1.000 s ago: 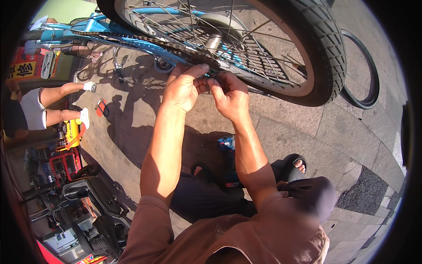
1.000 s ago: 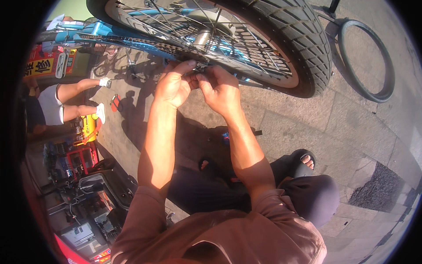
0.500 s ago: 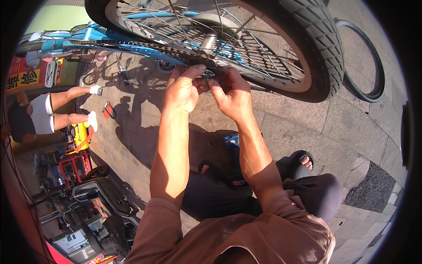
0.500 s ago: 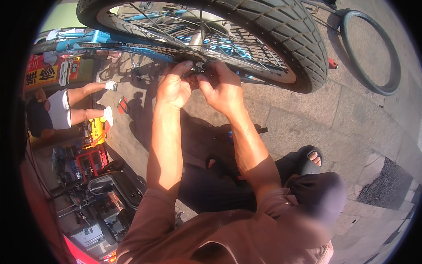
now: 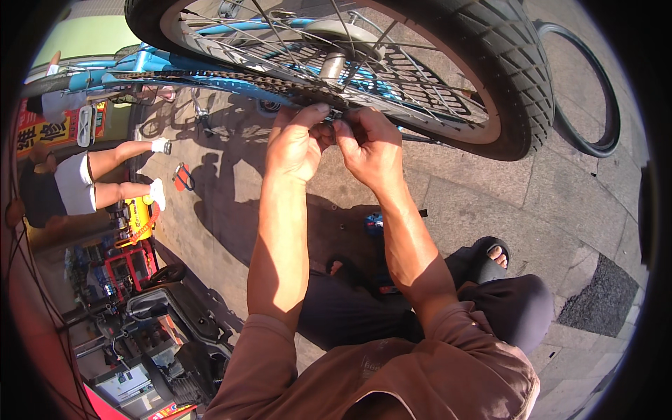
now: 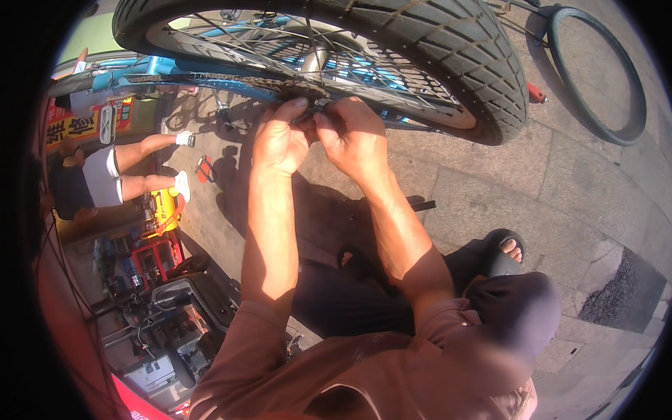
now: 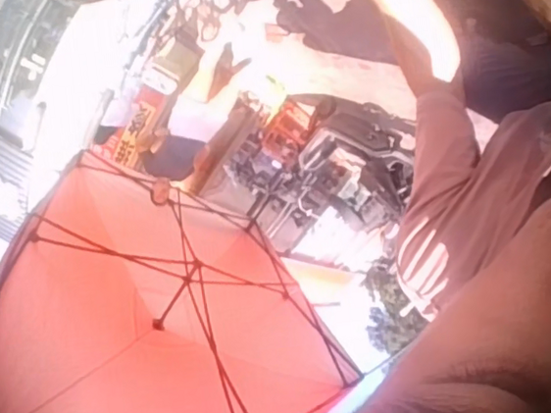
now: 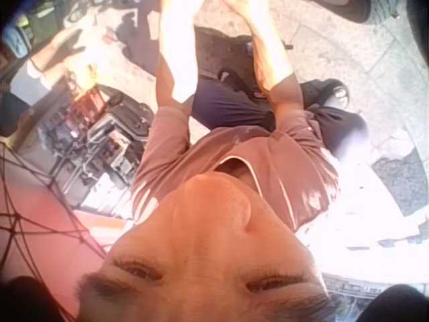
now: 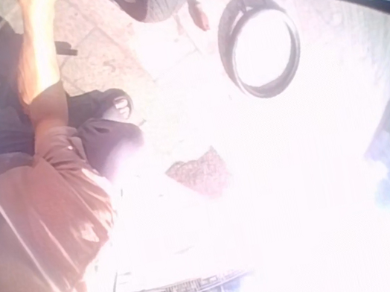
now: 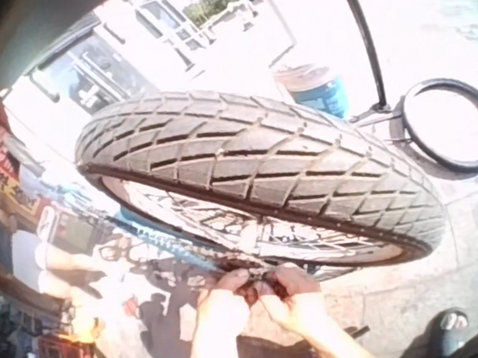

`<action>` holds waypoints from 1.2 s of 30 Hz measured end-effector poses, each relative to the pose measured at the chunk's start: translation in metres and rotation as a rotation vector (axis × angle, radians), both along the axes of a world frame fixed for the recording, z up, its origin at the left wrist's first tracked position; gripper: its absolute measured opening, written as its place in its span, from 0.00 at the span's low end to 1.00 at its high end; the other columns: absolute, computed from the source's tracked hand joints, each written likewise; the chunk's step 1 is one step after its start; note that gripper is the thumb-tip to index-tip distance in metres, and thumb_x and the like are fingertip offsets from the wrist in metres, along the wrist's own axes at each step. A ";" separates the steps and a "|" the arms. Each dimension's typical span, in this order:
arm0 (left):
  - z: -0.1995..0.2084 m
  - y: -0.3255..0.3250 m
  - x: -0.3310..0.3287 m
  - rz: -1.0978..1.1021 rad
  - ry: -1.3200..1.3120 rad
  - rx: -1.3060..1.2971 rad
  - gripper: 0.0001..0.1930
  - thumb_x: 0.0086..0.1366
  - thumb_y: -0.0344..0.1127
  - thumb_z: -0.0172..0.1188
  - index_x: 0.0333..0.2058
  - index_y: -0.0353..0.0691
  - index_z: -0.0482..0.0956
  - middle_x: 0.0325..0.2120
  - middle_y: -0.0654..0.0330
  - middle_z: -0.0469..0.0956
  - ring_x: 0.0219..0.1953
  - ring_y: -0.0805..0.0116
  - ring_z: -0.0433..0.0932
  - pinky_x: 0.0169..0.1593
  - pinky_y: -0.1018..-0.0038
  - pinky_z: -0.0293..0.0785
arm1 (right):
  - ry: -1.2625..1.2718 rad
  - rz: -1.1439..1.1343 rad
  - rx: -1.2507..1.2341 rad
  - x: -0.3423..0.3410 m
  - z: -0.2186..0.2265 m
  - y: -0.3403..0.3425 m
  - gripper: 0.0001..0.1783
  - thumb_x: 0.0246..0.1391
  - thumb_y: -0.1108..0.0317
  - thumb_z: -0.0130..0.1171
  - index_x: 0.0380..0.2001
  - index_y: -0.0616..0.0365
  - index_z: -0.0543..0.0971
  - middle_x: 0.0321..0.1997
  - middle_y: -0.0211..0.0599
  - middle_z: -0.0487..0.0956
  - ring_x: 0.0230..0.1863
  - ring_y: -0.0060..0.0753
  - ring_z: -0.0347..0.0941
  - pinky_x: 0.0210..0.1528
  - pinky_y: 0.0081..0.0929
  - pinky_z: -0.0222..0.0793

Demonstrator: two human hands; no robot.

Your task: The person repairs a bicycle wheel by hand, adjusting the chain and spokes. They use tools to tighten components and ensure the wheel is properly aligned.

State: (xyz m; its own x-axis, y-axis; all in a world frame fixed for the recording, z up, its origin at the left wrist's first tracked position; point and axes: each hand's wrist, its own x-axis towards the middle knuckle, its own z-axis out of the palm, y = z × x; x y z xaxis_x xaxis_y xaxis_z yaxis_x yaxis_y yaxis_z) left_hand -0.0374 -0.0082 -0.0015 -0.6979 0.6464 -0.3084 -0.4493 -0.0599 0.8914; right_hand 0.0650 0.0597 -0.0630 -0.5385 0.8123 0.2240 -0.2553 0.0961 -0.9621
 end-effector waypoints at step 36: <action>0.007 0.004 0.006 -0.024 0.039 0.030 0.15 0.59 0.25 0.60 0.46 0.39 0.74 0.35 0.61 0.79 0.29 0.70 0.79 0.27 0.74 0.77 | 0.268 0.059 -0.447 -0.013 -0.012 -0.014 0.11 0.51 0.72 0.66 0.37 0.66 0.77 0.30 0.39 0.83 0.34 0.24 0.79 0.37 0.23 0.75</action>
